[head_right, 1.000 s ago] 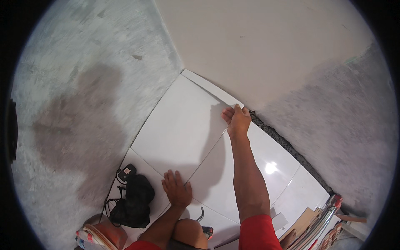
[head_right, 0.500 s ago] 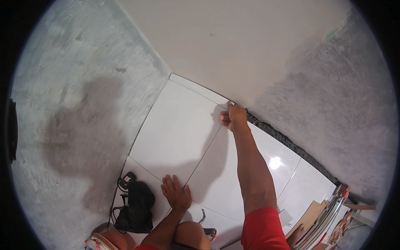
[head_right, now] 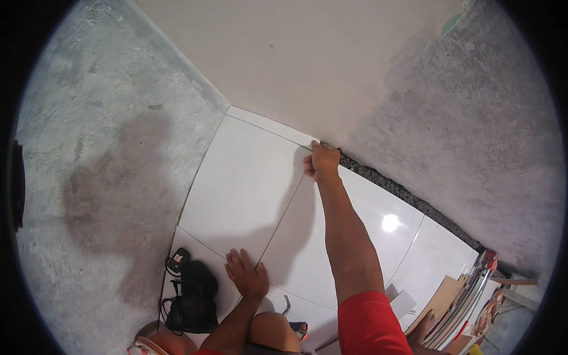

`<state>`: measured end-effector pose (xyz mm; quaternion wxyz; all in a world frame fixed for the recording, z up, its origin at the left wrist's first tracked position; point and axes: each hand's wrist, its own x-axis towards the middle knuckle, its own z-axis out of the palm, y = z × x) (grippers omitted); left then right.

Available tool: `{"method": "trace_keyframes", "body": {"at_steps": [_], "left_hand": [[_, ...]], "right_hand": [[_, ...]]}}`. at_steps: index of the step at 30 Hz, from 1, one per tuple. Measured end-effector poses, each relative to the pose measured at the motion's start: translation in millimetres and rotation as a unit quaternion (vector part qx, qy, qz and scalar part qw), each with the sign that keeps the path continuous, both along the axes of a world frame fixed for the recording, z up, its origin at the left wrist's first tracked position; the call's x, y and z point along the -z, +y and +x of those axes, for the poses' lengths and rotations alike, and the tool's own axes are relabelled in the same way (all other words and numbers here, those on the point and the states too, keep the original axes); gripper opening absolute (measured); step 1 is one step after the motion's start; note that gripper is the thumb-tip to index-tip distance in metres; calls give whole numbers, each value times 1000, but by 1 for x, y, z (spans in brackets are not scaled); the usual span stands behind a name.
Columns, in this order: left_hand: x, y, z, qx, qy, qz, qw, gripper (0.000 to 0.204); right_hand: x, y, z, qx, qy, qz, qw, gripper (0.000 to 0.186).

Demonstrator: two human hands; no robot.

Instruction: The person measures and marks a white skirting board, cuts it with a manual tile cutter, and grinds the edge with an angle grinder. They then fit the cut piece into a corner gap between the wall and floor tiles.

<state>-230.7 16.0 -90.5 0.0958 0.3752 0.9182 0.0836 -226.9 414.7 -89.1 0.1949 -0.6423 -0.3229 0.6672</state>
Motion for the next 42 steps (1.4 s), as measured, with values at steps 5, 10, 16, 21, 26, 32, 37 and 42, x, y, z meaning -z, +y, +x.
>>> {"method": "trace_keyframes", "body": {"at_steps": [5,10,16,21,26,32,37,42], "left_hand": [[5,-3,-1,4,10,5,1000,76],[3,-3,-1,4,7,1,1000,77],[3,-1,-1,2,1,-5,1000,77],[3,-2,-1,1,9,-11,1000,77],[3,-2,-1,3,9,-15,1000,77],[4,-3,-1,6,9,-7,1000,77],[5,-3,-1,-4,-4,-10,1000,77],[1,0,-1,-5,-8,-8,1000,76]], "right_hand": [[-1,-5,-3,18,-8,3,1000,27],[-6,-4,-2,16,2,-7,1000,27],[-4,3,9,-11,35,-29,999,17],[-11,3,10,-16,46,-59,997,10],[-7,6,9,-6,33,-58,998,14],[-5,9,12,-15,55,-68,996,16],[-7,9,17,-19,74,-76,994,18],[-3,8,15,-15,58,-61,996,19]]}}
